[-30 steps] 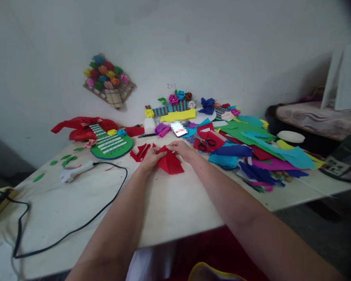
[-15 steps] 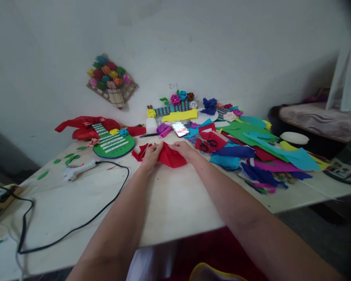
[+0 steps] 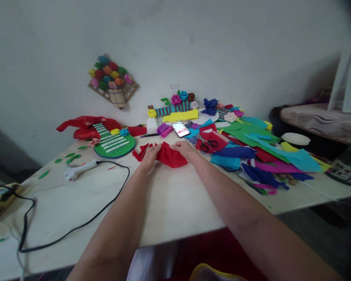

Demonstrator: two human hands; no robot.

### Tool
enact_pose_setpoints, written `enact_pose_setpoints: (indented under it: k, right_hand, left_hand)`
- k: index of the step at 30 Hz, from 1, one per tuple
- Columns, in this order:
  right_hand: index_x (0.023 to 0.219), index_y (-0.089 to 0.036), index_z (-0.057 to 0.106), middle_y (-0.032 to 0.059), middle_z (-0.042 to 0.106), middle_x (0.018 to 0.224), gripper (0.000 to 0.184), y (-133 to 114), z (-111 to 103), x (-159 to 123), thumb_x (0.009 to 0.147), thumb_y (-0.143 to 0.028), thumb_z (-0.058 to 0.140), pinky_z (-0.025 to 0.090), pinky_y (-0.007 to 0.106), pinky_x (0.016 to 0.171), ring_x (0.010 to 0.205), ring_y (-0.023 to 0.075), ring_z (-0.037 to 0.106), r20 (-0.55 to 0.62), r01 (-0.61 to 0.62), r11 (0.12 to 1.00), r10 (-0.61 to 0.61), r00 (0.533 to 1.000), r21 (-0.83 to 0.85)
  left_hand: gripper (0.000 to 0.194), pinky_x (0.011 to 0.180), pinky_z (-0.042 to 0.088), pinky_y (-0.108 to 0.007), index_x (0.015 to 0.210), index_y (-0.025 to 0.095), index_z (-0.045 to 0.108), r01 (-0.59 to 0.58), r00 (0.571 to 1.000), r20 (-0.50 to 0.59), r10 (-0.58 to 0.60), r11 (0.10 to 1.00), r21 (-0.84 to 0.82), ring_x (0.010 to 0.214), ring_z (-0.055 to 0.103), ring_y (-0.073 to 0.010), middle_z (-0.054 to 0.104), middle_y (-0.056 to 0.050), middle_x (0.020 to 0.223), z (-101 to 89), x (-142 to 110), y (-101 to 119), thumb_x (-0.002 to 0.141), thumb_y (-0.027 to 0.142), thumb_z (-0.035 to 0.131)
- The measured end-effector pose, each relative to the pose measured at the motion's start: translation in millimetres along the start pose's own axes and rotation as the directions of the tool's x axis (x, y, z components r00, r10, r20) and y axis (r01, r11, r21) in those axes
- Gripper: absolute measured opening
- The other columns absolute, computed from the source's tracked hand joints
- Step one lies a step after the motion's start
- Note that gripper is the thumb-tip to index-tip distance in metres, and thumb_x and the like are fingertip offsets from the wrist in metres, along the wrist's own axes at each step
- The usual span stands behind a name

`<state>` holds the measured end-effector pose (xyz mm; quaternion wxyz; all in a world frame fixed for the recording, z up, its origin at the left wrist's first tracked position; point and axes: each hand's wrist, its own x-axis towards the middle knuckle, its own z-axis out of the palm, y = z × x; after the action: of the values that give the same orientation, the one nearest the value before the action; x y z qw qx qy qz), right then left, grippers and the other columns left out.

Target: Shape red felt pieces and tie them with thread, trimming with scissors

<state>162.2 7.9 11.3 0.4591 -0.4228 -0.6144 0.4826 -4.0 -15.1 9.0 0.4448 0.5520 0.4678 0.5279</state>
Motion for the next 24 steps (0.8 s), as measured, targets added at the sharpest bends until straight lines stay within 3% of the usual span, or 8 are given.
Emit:
enact_pose_setpoints:
  k: [9,17,24]
  right_hand:
    - [0.056,-0.016,0.051,-0.0056,0.046,0.047,0.032,-0.7,-2.4,-0.7,0.058,-0.045,0.065,0.025,0.023,0.047,0.047,0.0077,0.038,-0.024,-0.016,0.999,0.015,1.0,-0.03]
    - [0.054,-0.016,0.05,-0.006,0.044,0.047,0.032,-1.7,-2.0,-0.7,0.057,-0.043,0.066,0.024,0.023,0.048,0.048,0.0073,0.037,-0.03,-0.013,1.0,0.012,0.999,-0.016]
    - [0.054,-0.016,0.05,-0.0059,0.044,0.046,0.03,0.7,-3.0,0.2,0.058,-0.042,0.065,0.024,0.023,0.047,0.047,0.0076,0.036,-0.024,0.001,1.0,-0.002,1.0,-0.031]
  left_hand:
    - [0.04,0.057,0.038,-0.022,0.068,0.013,0.061,-0.027,0.979,0.202,0.019,0.999,0.037,0.059,0.051,-0.0109,0.059,-0.001,0.061,-9.8,6.7,-6.0,0.069,0.053,0.059]
    - [0.033,0.048,0.032,-0.021,0.06,0.013,0.062,-0.031,0.99,0.138,0.026,0.999,0.035,0.049,0.043,-0.0077,0.055,0.001,0.053,-14.3,13.7,-13.8,0.062,0.046,0.068]
    - [0.029,0.05,0.033,-0.02,0.057,0.013,0.065,-0.013,0.998,0.054,0.014,1.0,-0.018,0.049,0.044,-0.0067,0.056,0.001,0.052,-11.7,13.5,-11.2,0.054,0.04,0.074]
